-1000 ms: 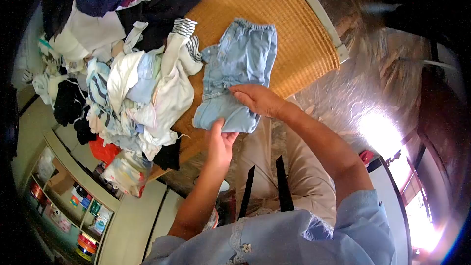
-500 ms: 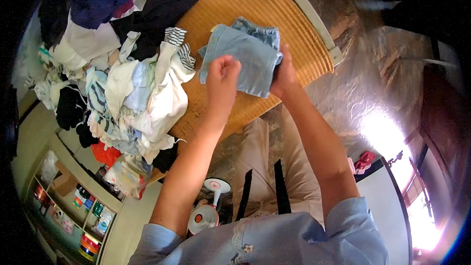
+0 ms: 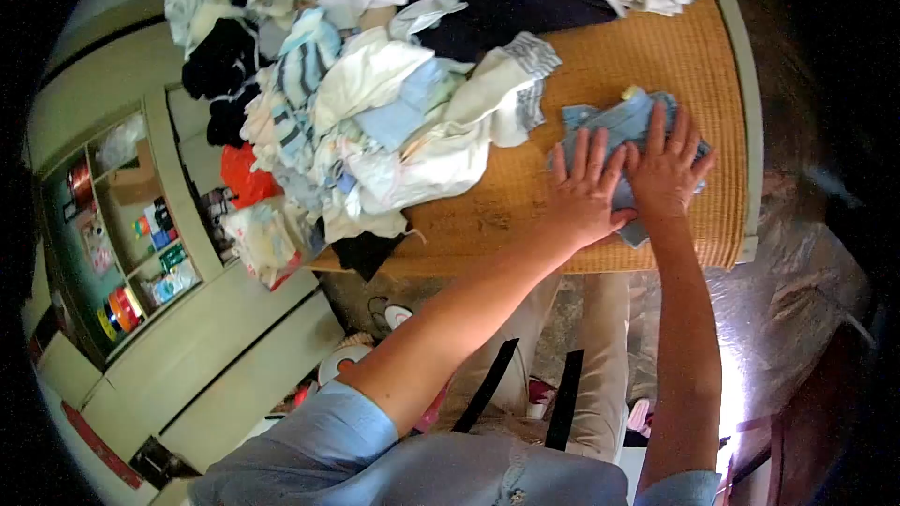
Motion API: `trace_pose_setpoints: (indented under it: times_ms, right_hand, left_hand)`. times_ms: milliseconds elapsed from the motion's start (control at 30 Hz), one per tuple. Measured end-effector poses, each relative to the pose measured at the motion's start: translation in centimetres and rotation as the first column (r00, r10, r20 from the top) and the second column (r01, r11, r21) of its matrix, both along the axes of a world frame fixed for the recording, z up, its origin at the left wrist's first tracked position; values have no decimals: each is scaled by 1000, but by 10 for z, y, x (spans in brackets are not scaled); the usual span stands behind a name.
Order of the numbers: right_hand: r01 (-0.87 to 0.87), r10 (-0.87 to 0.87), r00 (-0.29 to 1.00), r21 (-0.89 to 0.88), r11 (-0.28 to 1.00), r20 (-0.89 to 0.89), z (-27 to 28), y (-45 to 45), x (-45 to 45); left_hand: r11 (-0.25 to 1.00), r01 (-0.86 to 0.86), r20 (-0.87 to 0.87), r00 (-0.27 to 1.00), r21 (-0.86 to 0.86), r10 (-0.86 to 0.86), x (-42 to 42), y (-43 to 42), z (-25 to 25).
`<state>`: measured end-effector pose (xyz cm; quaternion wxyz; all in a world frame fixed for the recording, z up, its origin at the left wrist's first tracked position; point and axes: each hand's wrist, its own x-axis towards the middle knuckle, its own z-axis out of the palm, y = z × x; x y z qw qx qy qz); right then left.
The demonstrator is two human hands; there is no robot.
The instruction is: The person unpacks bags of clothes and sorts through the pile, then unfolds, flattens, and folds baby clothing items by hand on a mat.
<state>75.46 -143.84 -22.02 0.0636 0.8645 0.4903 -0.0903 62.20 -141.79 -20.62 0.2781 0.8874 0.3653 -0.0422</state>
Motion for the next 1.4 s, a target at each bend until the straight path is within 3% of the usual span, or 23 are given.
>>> trace_pose_setpoints:
  times_ms: [100,133,233,367,467,533,633,700,767,833,900,933,967,1033,1067,1100,1167,1233,1267,1300,1333,1367,1400]
  right_hand:
    - [39,-39,999,-40,998,-1,-2,1,2]
    - [41,-40,999,-36,999,6,-8,-1,6]
    - [135,-130,989,-72,988,75,-13,2,20]
    - [156,-155,975,3,988,162,-18,-1,62]
    - [148,-126,972,-100,984,199,-3,4,68]
    - [99,-84,972,-57,993,218,16,5,57]
    - [-167,180,984,372,913,-1,36,-12,20]
    - [-185,230,965,290,939,-130,42,-33,-29]
    - [-273,400,871,397,876,-284,22,-59,-70]
    - [-215,310,842,252,944,-442,38,-72,-125]
    - [-116,186,690,147,982,-699,38,-86,-156]
    - [-150,221,672,162,975,-707,36,-90,-169]
    - [-182,255,652,179,967,-714,34,-93,-179]
    - [-301,215,608,29,953,-764,61,-67,-193]
    - [-360,191,589,-44,932,-785,72,-54,-195]
    - [-286,229,548,77,955,-804,71,-48,-193]
    - [-102,311,440,297,949,-843,56,-44,-196]
    - [269,-147,80,-121,955,-986,89,-14,-201]
    - [374,-325,-167,-365,852,-931,106,2,-206]
    - [430,-369,-389,-520,738,-844,114,15,-210]
    - [439,-361,-597,-668,600,-717,122,24,-215]
    - [463,-206,-694,-647,606,-690,130,31,-224]
    - [530,85,-734,-490,692,-674,125,41,-234]
  left_hand:
    - [992,102,-52,993,-71,-106,-4,15,12]
    - [993,63,48,997,-97,-59,-7,19,16]
    - [984,165,155,976,-64,-153,-14,38,22]
    - [995,-46,485,875,85,-1,-49,71,54]
    - [929,-237,373,920,284,121,-97,121,93]
    - [837,-407,218,912,365,349,-134,144,100]
    - [708,-581,-5,772,401,636,-186,167,105]
    - [608,-663,-59,653,437,755,-220,179,100]
    - [482,-762,-36,519,433,854,-251,185,100]
    - [355,-869,254,450,344,856,-289,196,84]
    - [450,-786,273,585,424,764,-311,205,90]
    - [465,-695,253,668,549,700,-312,210,98]
    - [586,-645,110,713,490,693,-314,216,105]
    - [784,-531,-165,784,320,599,-319,230,114]
    - [754,-547,-63,793,364,606,-321,233,108]
    - [752,-555,44,814,355,579,-317,232,121]
    - [762,-549,217,836,344,505,-307,210,157]
    - [796,-469,440,850,383,289,-294,157,189]
    - [920,-307,482,861,242,160,-296,129,183]
    - [951,-241,512,851,192,112,-291,94,191]
    - [976,-170,542,837,139,68,-286,59,200]
    - [988,-67,480,877,136,-6,-287,32,215]
    - [994,-68,475,880,81,22,-285,10,223]
